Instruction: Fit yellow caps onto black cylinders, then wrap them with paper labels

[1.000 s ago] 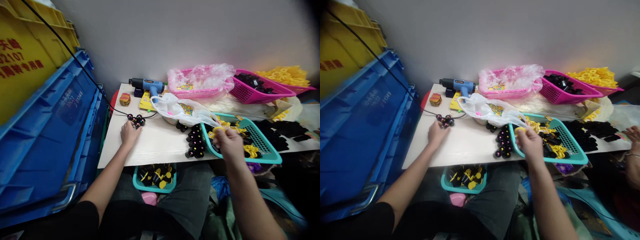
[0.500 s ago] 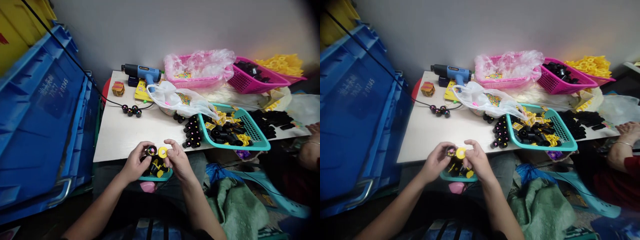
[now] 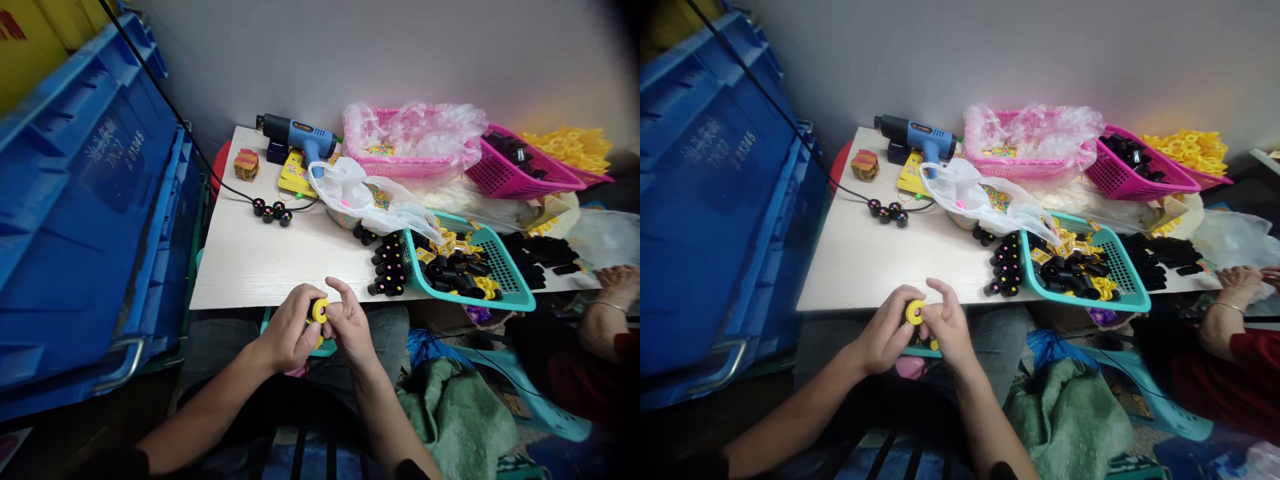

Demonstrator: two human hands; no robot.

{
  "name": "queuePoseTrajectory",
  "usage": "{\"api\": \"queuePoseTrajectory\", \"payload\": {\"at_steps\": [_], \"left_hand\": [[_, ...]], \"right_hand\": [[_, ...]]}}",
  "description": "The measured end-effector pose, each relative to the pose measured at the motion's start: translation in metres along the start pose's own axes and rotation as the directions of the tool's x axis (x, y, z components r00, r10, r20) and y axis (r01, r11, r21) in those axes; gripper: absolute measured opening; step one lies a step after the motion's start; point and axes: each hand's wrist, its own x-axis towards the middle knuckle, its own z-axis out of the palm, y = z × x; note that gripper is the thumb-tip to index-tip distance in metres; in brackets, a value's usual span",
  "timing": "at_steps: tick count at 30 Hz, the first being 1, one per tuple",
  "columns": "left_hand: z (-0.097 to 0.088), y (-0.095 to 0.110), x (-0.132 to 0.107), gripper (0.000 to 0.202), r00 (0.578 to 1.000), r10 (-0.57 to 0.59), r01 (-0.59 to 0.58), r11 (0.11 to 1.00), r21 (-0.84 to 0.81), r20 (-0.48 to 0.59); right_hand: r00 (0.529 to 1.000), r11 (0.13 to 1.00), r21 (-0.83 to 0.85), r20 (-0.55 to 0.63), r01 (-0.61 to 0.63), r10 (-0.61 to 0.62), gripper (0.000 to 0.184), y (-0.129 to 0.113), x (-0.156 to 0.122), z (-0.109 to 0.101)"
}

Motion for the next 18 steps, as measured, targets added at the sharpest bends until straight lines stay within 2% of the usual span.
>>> {"api": "queuePoseTrajectory", "payload": {"at_steps": [4,9,12,14,18], "left_hand": [[0.001,0.002,0.003,0.025,0.999,-0.002,0.006,0.994,0.111,-0.034],[0.004,-0.002,0.003,0.048,0.985,0.160,-0.145,0.972,0.182,-0.070],[0.005,-0.003,0.003,0.058,0.966,0.252,-0.223,0.932,0.286,-0.066],[0.007,-0.004,0.004,0.055,0.955,0.293,-0.271,0.929,0.250,-0.051],[0.009,-0.005,0.006,0.048,0.940,0.336,-0.330,0.939,0.096,-0.059]], "right_hand": [[1.000,1.000,-0.001,0.028,0.014,-0.014,0.047,0.012,0.001,-0.004],[0.992,0.997,0.064,0.115,0.039,-0.046,0.046,0.009,0.003,-0.004],[0.971,0.994,0.103,0.239,-0.042,0.016,0.056,0.000,0.003,0.002],[0.965,0.988,0.130,0.258,-0.087,0.051,0.056,-0.002,0.002,0.008],[0.985,0.975,0.215,0.170,-0.060,0.023,0.046,0.002,0.001,0.011]]}}
